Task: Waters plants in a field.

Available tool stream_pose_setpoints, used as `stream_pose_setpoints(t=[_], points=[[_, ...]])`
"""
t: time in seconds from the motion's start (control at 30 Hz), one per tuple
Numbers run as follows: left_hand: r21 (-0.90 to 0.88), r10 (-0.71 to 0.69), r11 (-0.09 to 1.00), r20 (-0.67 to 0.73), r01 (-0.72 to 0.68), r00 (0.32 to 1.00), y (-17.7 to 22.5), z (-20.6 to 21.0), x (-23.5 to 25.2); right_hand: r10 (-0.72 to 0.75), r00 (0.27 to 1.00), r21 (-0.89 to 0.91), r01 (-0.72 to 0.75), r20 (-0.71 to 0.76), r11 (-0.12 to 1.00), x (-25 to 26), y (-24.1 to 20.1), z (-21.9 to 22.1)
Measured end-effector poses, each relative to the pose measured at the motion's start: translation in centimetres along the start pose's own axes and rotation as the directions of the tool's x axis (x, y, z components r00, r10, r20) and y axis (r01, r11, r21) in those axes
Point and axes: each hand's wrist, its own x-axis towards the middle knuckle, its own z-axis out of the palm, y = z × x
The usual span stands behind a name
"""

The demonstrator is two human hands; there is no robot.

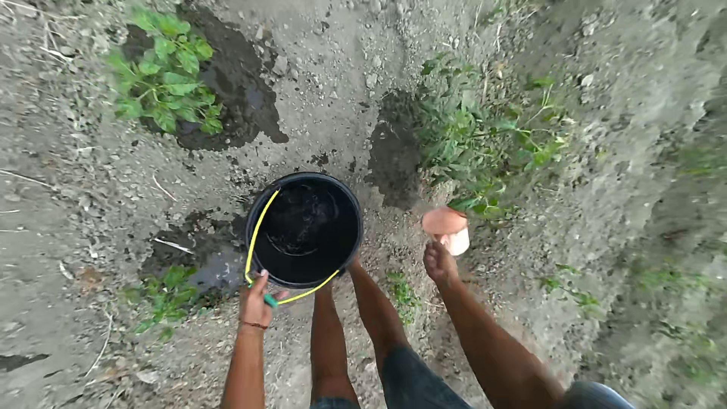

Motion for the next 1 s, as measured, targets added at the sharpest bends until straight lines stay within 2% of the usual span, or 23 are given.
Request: stream_pose_setpoints(t=[0.07, 0.13, 0.17, 0.2, 0.23, 0.3, 0.33, 0.37, 0.43, 0.53, 0.57, 0.6, 0.63, 0.67, 0.7, 0.77, 0.8, 0.9, 1.0], points=[[-0.038, 0.002, 0.999, 0.02, -0.001, 1.0, 0.0, 1.7, -1.8, -0.023, 0.98, -0.168, 0.057, 0.197, 0.984, -3.5, 0.4, -1.9], [-0.068, -0.005, 0.998, 0.04, 0.007, 0.999, -0.1, 3.2, -3.6, -0.053, 0.917, -0.436, 0.238, 0.395, 0.868, -6.7, 0.5, -2.1], [-0.081, -0.004, 0.997, 0.043, 0.008, 0.999, -0.3, 3.8, -4.5, -0.054, 0.868, -0.585, 0.378, 0.494, 0.718, -7.8, 0.2, -1.5], [-0.088, 0.0, 0.996, 0.045, 0.004, 0.999, -0.5, 4.2, -5.5, -0.034, 0.801, -0.696, 0.54, 0.598, 0.473, -8.6, 0.0, -0.2], [-0.089, 0.002, 0.996, 0.042, 0.002, 0.999, -0.6, 4.5, -6.3, 0.032, 0.722, -0.715, 0.677, 0.691, 0.176, -9.2, -0.5, 1.8], [-0.12, -0.007, 0.993, 0.03, 0.01, 1.0, -0.9, 4.4, -8.5, 0.267, 0.588, -0.497, 0.799, 0.764, -0.338, -9.7, -0.8, 7.4], [-0.15, -0.019, 0.988, 0.019, 0.022, 1.0, -1.1, 4.0, -9.9, 0.379, 0.542, -0.318, 0.798, 0.75, -0.511, -9.8, -0.3, 10.4], [-0.186, -0.03, 0.982, -0.001, 0.029, 1.0, -1.5, 3.5, -11.4, 0.477, 0.498, -0.139, 0.783, 0.724, -0.607, -9.8, 0.3, 13.2], [-0.276, -0.05, 0.96, -0.021, 0.042, 0.999, -2.4, 2.0, -14.3, 0.659, 0.419, 0.182, 0.743, 0.624, -0.644, -9.8, 2.3, 18.5], [-0.442, -0.047, 0.897, -0.034, 0.028, 0.998, -4.4, -0.7, -18.1, 0.828, 0.285, 0.533, 0.655, 0.482, -0.535, -10.7, 6.2, 24.0], [-0.503, -0.045, 0.864, -0.05, 0.013, 0.998, -5.1, -1.7, -19.3, 0.844, 0.32, 0.574, 0.624, 0.431, -0.53, -11.6, 7.8, 25.0], [-0.562, -0.05, 0.827, -0.072, 0.001, 0.996, -5.7, -2.8, -20.3, 0.836, 0.386, 0.581, 0.601, 0.39, -0.549, -12.6, 9.6, 25.4], [-0.613, -0.078, 0.79, -0.115, -0.009, 0.99, -6.4, -4.0, -21.2, 0.816, 0.464, 0.56, 0.596, 0.343, -0.575, -14.0, 11.4, 25.2], [-0.656, -0.101, 0.755, -0.136, -0.013, 0.985, -7.2, -5.5, -21.9, 0.807, 0.511, 0.518, 0.624, 0.296, -0.585, -15.3, 13.1, 24.4], [-0.701, -0.132, 0.713, -0.153, -0.013, 0.979, -8.1, -7.0, -22.4, 0.818, 0.518, 0.458, 0.682, 0.249, -0.571, -16.4, 14.6, 23.4], [-0.787, -0.195, 0.616, -0.19, -0.03, 0.962, -10.3, -9.7, -22.8, 0.849, 0.501, 0.227, 0.818, 0.17, -0.528, -18.5, 17.7, 21.4], [-0.825, -0.229, 0.564, -0.211, -0.047, 0.95, -11.6, -10.9, -22.8, 0.844, 0.521, 0.119, 0.837, 0.127, -0.534, -19.4, 19.4, 20.6], [-0.904, -0.304, 0.419, -0.233, -0.09, 0.924, -16.8, -14.0, -23.7, 0.811, 0.577, -0.227, 0.78, -0.101, -0.583, -21.5, 24.1, 19.0], [-0.951, -0.398, 0.278, -0.243, -0.136, 0.885, -22.4, -17.0, -25.0, 0.796, 0.525, -0.411, 0.682, -0.301, -0.605, -23.0, 29.0, 17.0]])
